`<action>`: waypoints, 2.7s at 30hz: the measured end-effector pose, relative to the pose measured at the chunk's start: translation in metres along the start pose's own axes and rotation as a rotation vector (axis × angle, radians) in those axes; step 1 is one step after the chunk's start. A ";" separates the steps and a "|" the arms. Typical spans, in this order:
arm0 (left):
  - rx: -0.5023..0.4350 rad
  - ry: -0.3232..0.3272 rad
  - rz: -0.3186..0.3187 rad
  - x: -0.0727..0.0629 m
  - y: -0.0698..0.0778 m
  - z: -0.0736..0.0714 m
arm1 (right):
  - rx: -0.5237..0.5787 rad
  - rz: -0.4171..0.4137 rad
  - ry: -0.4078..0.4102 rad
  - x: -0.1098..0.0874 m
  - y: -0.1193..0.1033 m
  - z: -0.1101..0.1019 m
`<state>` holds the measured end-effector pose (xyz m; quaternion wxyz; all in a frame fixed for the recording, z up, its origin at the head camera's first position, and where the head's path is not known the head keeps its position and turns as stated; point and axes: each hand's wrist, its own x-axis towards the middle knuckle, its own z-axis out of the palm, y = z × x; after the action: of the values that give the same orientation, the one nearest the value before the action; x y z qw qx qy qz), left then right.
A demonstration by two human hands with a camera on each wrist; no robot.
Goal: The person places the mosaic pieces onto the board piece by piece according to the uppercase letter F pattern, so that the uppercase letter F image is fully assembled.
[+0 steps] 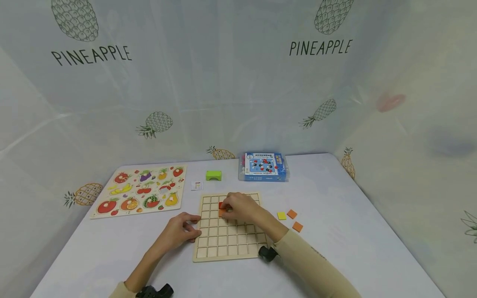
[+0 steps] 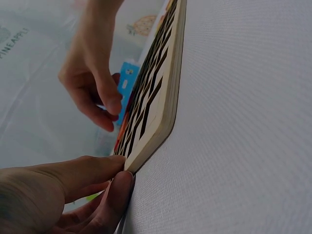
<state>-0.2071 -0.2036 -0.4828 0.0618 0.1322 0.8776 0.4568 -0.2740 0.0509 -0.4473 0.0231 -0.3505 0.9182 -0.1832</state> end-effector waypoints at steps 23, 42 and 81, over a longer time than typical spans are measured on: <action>-0.003 0.013 0.012 -0.001 -0.001 -0.002 | 0.023 0.215 0.085 -0.093 0.071 -0.055; 0.016 0.017 0.010 0.000 -0.002 0.000 | 0.061 0.352 0.078 -0.150 0.122 -0.049; 0.005 0.026 -0.001 0.000 -0.003 0.002 | 0.012 0.321 0.094 -0.150 0.128 -0.048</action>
<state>-0.2071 -0.2038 -0.4864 0.0500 0.1260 0.8795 0.4562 -0.2503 0.2520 -0.4609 0.0114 -0.1900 0.9614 -0.1989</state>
